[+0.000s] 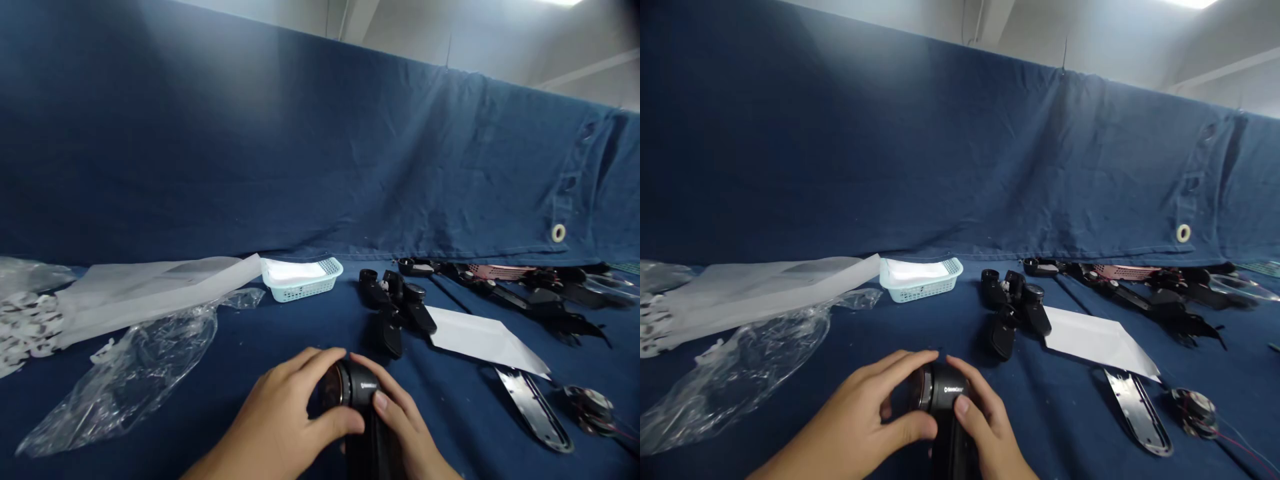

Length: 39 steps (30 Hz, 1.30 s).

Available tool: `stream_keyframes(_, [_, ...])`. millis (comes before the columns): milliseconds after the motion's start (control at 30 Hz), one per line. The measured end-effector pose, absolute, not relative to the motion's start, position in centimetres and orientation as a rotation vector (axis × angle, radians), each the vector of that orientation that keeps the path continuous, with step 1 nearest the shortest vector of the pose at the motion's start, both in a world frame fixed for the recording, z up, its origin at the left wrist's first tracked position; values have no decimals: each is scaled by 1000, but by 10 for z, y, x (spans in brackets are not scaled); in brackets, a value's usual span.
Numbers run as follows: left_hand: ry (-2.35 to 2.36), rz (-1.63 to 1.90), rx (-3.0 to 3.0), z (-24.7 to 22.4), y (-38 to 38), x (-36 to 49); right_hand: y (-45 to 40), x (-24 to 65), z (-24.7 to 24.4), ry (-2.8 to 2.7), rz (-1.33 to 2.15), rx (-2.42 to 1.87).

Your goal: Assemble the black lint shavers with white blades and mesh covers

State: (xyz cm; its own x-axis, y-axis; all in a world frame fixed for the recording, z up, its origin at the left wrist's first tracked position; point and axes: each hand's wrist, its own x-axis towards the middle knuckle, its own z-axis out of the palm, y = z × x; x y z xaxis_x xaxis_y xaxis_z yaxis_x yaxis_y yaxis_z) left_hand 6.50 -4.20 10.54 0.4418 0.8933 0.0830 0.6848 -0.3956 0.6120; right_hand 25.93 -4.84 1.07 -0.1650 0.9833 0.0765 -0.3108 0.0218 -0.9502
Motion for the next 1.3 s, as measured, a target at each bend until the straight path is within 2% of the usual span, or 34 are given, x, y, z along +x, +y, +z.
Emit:
stream_keyframes(233, [1308, 593, 1906, 111, -40, 65, -52, 256, 16, -1066, 1550, -859])
stream_keyframes(467, [1421, 640, 1966, 97, -43, 67, -54, 253, 20, -946, 1569, -919])
stream_keyframes(600, [1256, 711, 2143, 90, -44, 70, -54, 253, 25, -900, 1532, -970])
stream_keyframes(700, [1337, 751, 2057, 86, -42, 71, -54, 252, 29, -867, 1565, -967])
stream_keyframes(900, [1281, 732, 2107, 83, -39, 71, -56, 248, 36, -807, 1646, -1026])
stream_keyframes(1067, [1424, 750, 2093, 80, -38, 72, -55, 248, 36, -840, 1619, -1007])
stream_keyframes(1300, [1304, 734, 2293, 81, -45, 71, -50, 249, 31, -841, 1658, -982])
